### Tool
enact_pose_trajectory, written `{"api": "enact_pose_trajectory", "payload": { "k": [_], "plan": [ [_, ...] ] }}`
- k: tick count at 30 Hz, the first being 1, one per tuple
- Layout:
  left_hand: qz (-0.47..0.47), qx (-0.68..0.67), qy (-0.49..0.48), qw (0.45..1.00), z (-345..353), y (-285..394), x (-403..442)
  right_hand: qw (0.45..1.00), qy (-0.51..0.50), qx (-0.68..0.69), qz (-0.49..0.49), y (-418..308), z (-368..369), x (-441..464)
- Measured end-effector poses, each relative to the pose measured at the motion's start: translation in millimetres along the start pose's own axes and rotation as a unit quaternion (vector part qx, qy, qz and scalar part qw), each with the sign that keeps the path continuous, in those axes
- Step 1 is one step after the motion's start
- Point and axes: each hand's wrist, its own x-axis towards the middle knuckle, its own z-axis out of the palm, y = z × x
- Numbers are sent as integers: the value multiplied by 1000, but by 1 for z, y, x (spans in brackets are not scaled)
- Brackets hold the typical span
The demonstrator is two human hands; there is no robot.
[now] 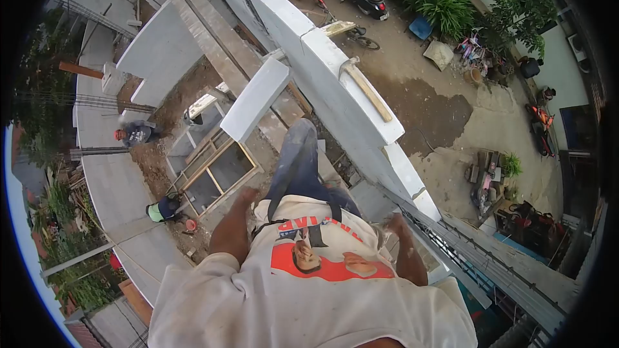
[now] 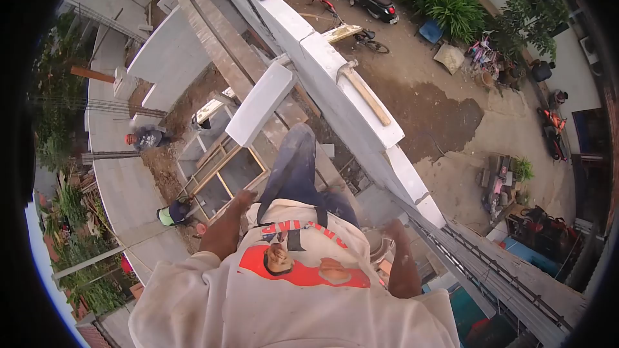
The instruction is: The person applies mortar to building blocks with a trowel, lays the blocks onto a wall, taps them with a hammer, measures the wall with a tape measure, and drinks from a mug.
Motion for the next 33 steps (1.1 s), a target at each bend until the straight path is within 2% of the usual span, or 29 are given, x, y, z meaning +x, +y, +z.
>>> {"api": "enact_pose_trajectory", "payload": {
  "k": [1, 2, 4, 5, 6, 7, 9, 11, 13, 14, 16, 17, 18, 19, 21, 23, 25, 29, 33],
  "plan": [
    [58, 101, 7, 993, 2, -5, -3, 998, -28, 49, 17, -6, -17, 12],
    [55, 94, 11, 994, 3, -8, 1, 999, -29, 40, 14, -14, -28, 24],
    [25, 109, -78, 991, 4, -10, 7, 991, -33, 117, 54, -59, -43, 35],
    [22, 103, -76, 992, -3, 3, 9, 985, -34, 155, 74, -82, -46, 36],
    [-156, -209, -18, 965, -20, 31, 10, 994, 5, 113, 13, -104, -44, 35],
    [-310, -494, 42, 811, -34, 50, 15, 994, 6, 107, 8, -120, -43, 44],
    [-287, -516, 48, 806, -63, 70, 35, 999, 15, 0, 44, -146, -38, 71],
    [-257, -534, 51, 804, -96, 82, 62, 997, -11, -56, 43, -203, -47, 78],
    [-187, -388, 20, 902, -131, 95, 88, 992, 19, -102, -74, -184, -13, 126],
    [-182, -394, 24, 901, -141, 98, 103, 992, 12, -113, -57, -205, -16, 136],
    [-116, -221, 17, 968, -150, 103, 129, 990, 4, -132, -39, -253, -21, 152],
    [-115, -229, 18, 966, -155, 109, 140, 996, -45, -77, -5, -277, -27, 167],
    [-139, -164, -34, 976, -165, 123, 143, 995, -94, -20, 28, -302, -38, 180],
    [-162, -97, -84, 978, -173, 133, 152, 995, -94, -27, 27, -327, -50, 194],
    [-202, -81, -74, 973, -147, 137, 169, 990, -16, -46, -136, -382, -75, 230],
    [-245, -67, -65, 965, -139, 146, 177, 988, 20, 7, -155, -442, -104, 274],
    [-235, -38, -48, 970, -171, 166, 162, 965, 99, -73, -231, -481, -125, 342],
    [-254, -42, -31, 966, -171, 155, 177, 947, 151, -43, -280, -629, -199, 411],
    [-261, -76, -20, 962, -159, 138, 197, 946, 164, -43, -278, -747, -248, 500]
  ]
}}
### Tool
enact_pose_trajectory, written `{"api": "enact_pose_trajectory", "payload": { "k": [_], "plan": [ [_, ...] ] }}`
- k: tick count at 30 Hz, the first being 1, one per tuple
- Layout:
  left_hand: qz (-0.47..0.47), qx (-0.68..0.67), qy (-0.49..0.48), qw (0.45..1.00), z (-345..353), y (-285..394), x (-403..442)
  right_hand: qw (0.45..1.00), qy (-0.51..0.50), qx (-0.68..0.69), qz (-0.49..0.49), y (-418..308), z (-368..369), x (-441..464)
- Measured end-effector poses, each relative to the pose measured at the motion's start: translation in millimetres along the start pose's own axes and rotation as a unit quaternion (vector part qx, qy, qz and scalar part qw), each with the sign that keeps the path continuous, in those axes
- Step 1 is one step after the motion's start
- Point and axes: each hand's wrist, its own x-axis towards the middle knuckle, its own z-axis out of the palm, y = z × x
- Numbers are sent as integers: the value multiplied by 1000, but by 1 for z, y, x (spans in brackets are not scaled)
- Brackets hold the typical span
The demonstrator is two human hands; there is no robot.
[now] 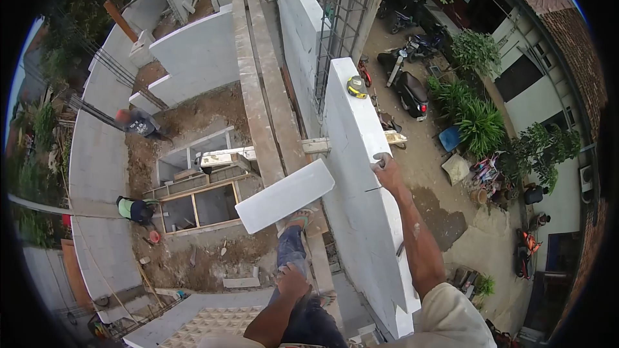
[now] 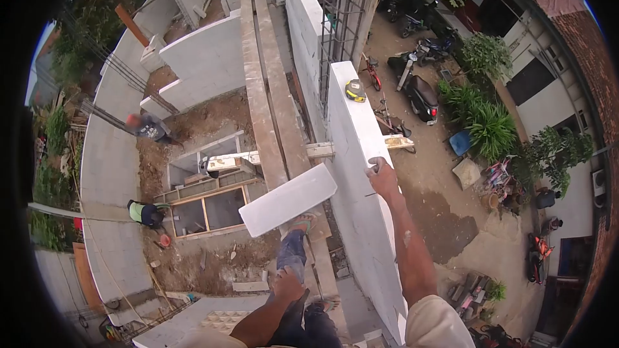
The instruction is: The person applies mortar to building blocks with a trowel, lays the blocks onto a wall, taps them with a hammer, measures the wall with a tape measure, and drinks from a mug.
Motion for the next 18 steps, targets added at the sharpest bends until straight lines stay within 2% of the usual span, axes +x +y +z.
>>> {"api": "enact_pose_trajectory", "payload": {
  "k": [4, 9, 10, 12, 18],
  "plan": [
    [1, 18, -1, 1000, -25, 13, 4, 999, 39, -21, -15, -30, 2, 122],
    [-5, 39, 28, 999, -31, 15, 18, 967, 145, -168, -123, -24, 32, 254],
    [-2, 44, 28, 999, -34, 16, 20, 969, 143, -165, -118, -41, 34, 261],
    [-1, 56, 17, 998, -42, 19, 25, 970, 136, -195, -43, -67, 36, 270],
    [27, 54, 62, 996, -55, 20, 29, 966, 84, -245, -19, -64, 57, 307]
  ]
}}
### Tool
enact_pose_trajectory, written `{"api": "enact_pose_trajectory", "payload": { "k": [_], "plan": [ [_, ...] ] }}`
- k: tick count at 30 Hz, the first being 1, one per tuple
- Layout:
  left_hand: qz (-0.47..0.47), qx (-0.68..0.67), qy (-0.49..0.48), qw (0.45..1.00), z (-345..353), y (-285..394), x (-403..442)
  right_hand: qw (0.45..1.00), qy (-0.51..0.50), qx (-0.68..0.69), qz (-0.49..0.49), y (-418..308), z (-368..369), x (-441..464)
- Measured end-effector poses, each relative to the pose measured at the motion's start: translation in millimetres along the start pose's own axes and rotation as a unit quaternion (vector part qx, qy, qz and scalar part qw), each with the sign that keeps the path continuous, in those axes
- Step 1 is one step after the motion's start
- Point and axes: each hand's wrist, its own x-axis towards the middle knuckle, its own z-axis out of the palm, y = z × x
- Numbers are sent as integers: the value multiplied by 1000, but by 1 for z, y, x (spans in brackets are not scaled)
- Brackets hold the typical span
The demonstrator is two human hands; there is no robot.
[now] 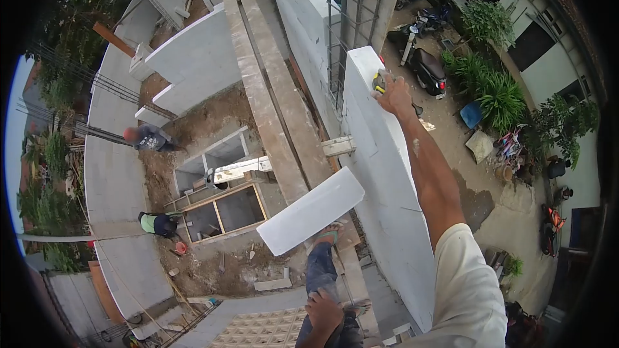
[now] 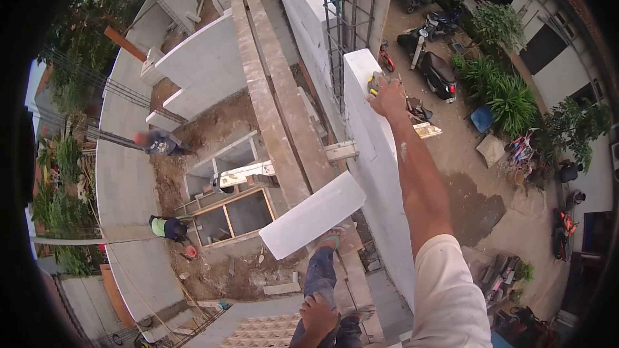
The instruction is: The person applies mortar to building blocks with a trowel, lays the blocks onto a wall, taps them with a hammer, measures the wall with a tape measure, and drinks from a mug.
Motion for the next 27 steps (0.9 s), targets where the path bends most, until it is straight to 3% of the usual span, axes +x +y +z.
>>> {"api": "enact_pose_trajectory", "payload": {
  "k": [7, 9, 11, 13, 16, 19, 22, 23, 24, 26, 27],
  "plan": [
    [-5, 31, -6, 999, 20, -3, -2, 999, 48, 8, -8, 12, 2, -3],
    [-7, 40, 1, 999, 14, -5, 2, 992, 57, 114, 4, 22, -1, -27],
    [-8, 33, -16, 999, 10, -3, -7, 949, 102, 294, 55, 23, -16, -74],
    [-8, 30, -29, 999, 12, -2, -10, 885, 83, 445, 106, 22, -37, -146],
    [0, 11, -60, 998, 21, -6, -12, 691, -45, 703, 161, 32, -35, -298],
    [-1, -52, -51, 997, 23, -11, -21, 536, -177, 792, 230, 49, -25, -482],
    [27, -149, -10, 988, 29, -20, -31, 460, -217, 796, 327, 66, -20, -663],
    [76, -187, 12, 979, 30, -21, -33, 440, -225, 787, 370, 71, -25, -716],
    [122, -226, 31, 966, 29, -19, -43, 437, -219, 788, 374, 78, -29, -764],
    [250, -289, -35, 923, 12, 3, -77, 452, -238, 762, 398, 93, -38, -848],
    [250, -284, -40, 925, 9, 14, -97, 476, -235, 748, 398, 98, -50, -881]
  ]
}}
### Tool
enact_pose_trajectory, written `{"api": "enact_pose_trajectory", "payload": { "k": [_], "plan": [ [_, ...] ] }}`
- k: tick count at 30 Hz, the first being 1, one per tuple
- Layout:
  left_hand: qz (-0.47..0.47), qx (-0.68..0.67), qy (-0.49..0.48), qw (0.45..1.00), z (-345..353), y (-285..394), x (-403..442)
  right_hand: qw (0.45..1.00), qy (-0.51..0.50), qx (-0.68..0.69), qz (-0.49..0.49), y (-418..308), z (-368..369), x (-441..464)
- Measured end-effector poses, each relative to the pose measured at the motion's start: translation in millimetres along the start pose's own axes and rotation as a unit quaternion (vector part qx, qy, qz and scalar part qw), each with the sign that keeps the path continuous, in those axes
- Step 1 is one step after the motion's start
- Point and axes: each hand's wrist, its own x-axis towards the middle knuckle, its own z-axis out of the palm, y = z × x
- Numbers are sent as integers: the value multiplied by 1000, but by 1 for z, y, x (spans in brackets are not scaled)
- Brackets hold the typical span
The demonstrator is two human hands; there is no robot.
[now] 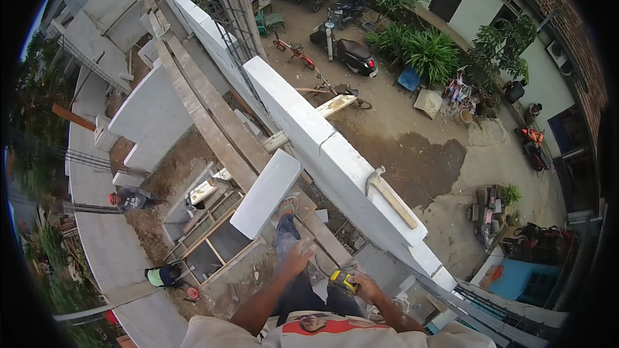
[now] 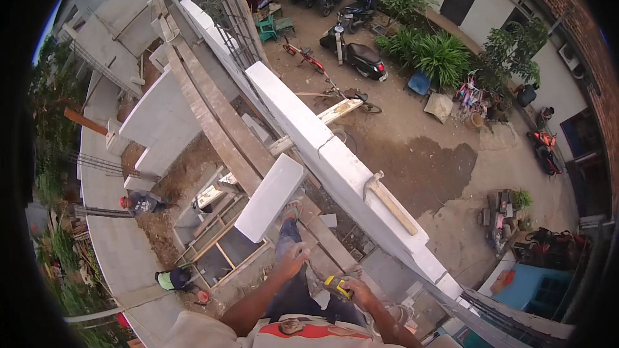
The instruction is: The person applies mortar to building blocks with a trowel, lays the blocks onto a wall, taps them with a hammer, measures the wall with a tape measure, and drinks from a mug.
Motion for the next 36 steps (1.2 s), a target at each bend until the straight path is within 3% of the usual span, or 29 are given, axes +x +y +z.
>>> {"api": "enact_pose_trajectory", "payload": {
  "k": [2, 3, 5, 6, 8, 12, 15, 17, 19, 21, 29, 36],
  "plan": [
    [101, 17, -210, 972, 18, 38, -21, 999, -2, -41, -27, -2, -3, -62],
    [100, 20, -211, 972, 23, 72, -35, 995, -7, -87, -54, -5, -6, -84],
    [84, -1, -461, 883, 44, 141, -78, 985, -14, -124, -119, 0, -19, -109],
    [78, 3, -468, 880, 69, 140, -93, 976, -17, -142, -164, 4, -23, -119],
    [213, 80, -458, 860, 114, 128, -113, 948, 27, -211, -238, 20, -48, -124],
    [137, 162, -523, 826, 153, 156, -133, 955, 130, -139, -230, 40, -69, -164],
    [72, 146, -554, 817, 187, 142, -136, 965, 118, -16, -233, 65, -97, -178],
    [88, 178, -508, 838, 202, 150, -151, 951, 57, 182, -242, 76, -107, -191],
    [106, 192, -507, 834, 215, 151, -159, 948, 61, 204, -236, 84, -120, -196],
    [126, 191, -526, 819, 224, 155, -168, 958, 130, 139, -216, 89, -130, -201],
    [136, 249, -461, 841, 235, 173, -195, 960, 52, 193, -197, 107, -153, -198],
    [160, 213, -515, 815, 247, 174, -190, 959, 79, 218, -163, 114, -161, -191]
  ]
}}
